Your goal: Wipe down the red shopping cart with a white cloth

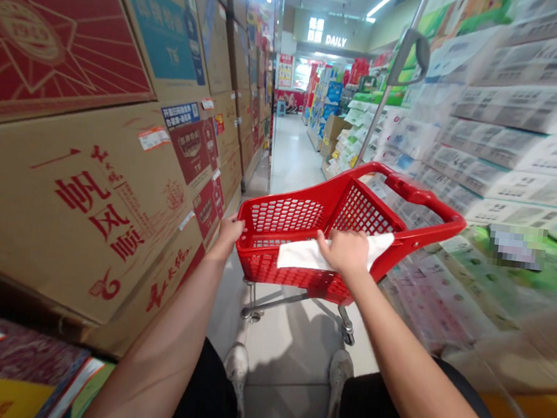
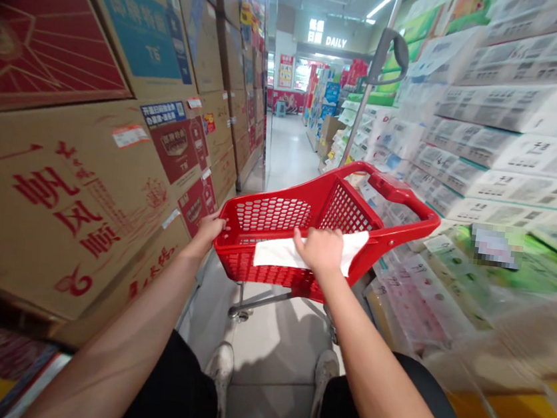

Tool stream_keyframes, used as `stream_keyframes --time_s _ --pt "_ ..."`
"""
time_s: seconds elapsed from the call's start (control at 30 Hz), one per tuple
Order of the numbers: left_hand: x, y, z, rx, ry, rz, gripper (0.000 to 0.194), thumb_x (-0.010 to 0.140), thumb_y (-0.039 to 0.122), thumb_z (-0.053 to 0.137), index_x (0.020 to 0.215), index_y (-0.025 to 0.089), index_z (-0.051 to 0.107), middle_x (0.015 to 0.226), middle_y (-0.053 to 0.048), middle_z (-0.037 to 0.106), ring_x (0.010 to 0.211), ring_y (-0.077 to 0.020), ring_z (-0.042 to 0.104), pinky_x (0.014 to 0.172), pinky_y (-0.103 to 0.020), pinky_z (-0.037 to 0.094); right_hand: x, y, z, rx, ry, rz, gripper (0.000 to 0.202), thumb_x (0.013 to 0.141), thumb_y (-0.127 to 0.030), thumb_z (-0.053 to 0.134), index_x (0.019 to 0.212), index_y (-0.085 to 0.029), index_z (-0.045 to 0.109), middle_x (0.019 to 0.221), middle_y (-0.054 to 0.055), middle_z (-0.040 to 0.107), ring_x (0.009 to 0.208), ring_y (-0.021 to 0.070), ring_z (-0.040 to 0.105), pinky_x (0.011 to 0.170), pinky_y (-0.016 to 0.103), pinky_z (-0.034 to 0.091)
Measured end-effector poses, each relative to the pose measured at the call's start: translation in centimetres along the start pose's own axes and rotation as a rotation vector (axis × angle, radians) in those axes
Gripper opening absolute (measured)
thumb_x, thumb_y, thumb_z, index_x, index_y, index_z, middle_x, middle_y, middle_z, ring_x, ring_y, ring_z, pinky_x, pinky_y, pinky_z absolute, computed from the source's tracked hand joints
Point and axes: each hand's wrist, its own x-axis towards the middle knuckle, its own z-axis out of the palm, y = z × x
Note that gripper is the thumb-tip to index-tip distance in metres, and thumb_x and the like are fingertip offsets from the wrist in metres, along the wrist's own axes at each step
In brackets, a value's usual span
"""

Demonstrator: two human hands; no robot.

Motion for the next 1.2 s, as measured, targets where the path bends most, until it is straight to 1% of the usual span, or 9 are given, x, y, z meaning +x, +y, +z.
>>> stream_keyframes --time_s 0.13,0.23,0.33,0.53,0.67,0.83,1.07,1.13,1.2 --pt "0.1 0.0 0.5 -0.009 0.017 0.0 0.055 0.062 0.016 0.056 0.114 0.015 0.072 0.064 0.0 0.065 0.05 -0.0107 0.054 0.049 -0.02 0.039 0.4 6.1 -0.7 -0.056 0.101 0.007 0.056 0.1 -0.049 0.035 0.088 -0.013 0.076 0.089 0.018 0.074 0.095 0.0302 0.061 0.09 0.042 0.031" --pt "0.1 -0.1 0.9 -0.01 0.043 -0.01 0.055 0.062 0.016 0.056 0.115 0.015 0.072 0.061 0.0 0.063 0.049 -0.0104 0.053 0.048 -0.02 0.037 0.0 6.0 -0.6 -0.04 0.125 0.009 0.053 0.1 -0.045 0.036 0.085 -0.014 0.076 0.092 0.017 0.074 0.095 0.0299 0.058 0.095 0.045 0.028" --pt "-0.1 -0.2 1.4 -0.005 0.057 -0.017 0.057 0.062 0.016 0.056 0.117 0.016 0.071 0.062 0.0 0.063 0.049 -0.0109 0.053 0.048 -0.02 0.037 -0.9 1.6 0.2 0.039 0.103 -0.011 0.051 0.1 -0.043 0.036 0.085 -0.015 0.075 0.094 0.016 0.073 0.096 0.0291 0.057 0.098 0.046 0.026" --pt "-0.8 0.1 2.0 0.007 0.03 -0.008 0.045 0.062 0.018 0.057 0.105 0.015 0.073 0.06 0.0 0.063 0.048 -0.0118 0.053 0.049 -0.023 0.041 -3.0 -11.0 1.5 0.297 0.055 -0.165 0.045 0.101 -0.05 0.04 0.096 -0.018 0.071 0.102 0.012 0.071 0.101 0.0279 0.055 0.096 0.044 0.029" --pt "-0.4 0.2 1.5 0.005 0.024 0.004 0.042 0.063 0.021 0.061 0.103 0.016 0.073 0.061 0.001 0.064 0.052 -0.0123 0.056 0.052 -0.023 0.043 -3.2 -13.6 1.5 0.34 0.029 -0.272 0.046 0.104 -0.049 0.035 0.099 -0.02 0.069 0.104 0.01 0.07 0.102 0.0265 0.054 0.092 0.041 0.031" --pt "0.3 0.0 0.2 0.003 0.003 0.001 0.052 0.063 0.018 0.061 0.113 0.016 0.072 0.063 0.0 0.066 0.053 -0.0126 0.057 0.051 -0.022 0.043 -2.6 -8.8 1.3 0.237 0.037 -0.264 0.049 0.104 -0.05 0.033 0.097 -0.02 0.07 0.1 0.011 0.068 0.1 0.0273 0.052 0.088 0.04 0.031" --pt "0.9 -0.2 -0.5 -0.016 0.024 -0.031 0.058 0.064 0.016 0.067 0.122 0.013 0.07 0.062 -0.001 0.065 0.051 -0.0124 0.056 0.051 -0.022 0.044 -1.3 4.9 -0.4 -0.047 0.165 -0.074 0.05 0.102 -0.046 0.034 0.095 -0.016 0.073 0.098 0.015 0.066 0.103 0.03 0.049 0.095 0.041 0.028" --pt "0.9 -0.3 -0.4 -0.022 0.028 -0.038 0.058 0.065 0.015 0.066 0.123 0.015 0.069 0.061 -0.001 0.064 0.048 -0.0114 0.054 0.049 -0.021 0.042 -1.0 7.0 -0.8 -0.086 0.199 -0.035 0.049 0.101 -0.044 0.035 0.095 -0.016 0.074 0.097 0.015 0.066 0.104 0.0305 0.048 0.096 0.042 0.027" --pt "0.9 -0.4 -0.1 -0.028 0.041 -0.042 0.059 0.066 0.014 0.064 0.125 0.017 0.068 0.062 0.0 0.064 0.047 -0.0106 0.053 0.048 -0.021 0.041 -1.1 7.2 -0.8 -0.093 0.217 -0.011 0.048 0.101 -0.044 0.036 0.094 -0.016 0.074 0.097 0.015 0.067 0.103 0.0308 0.049 0.098 0.043 0.027"
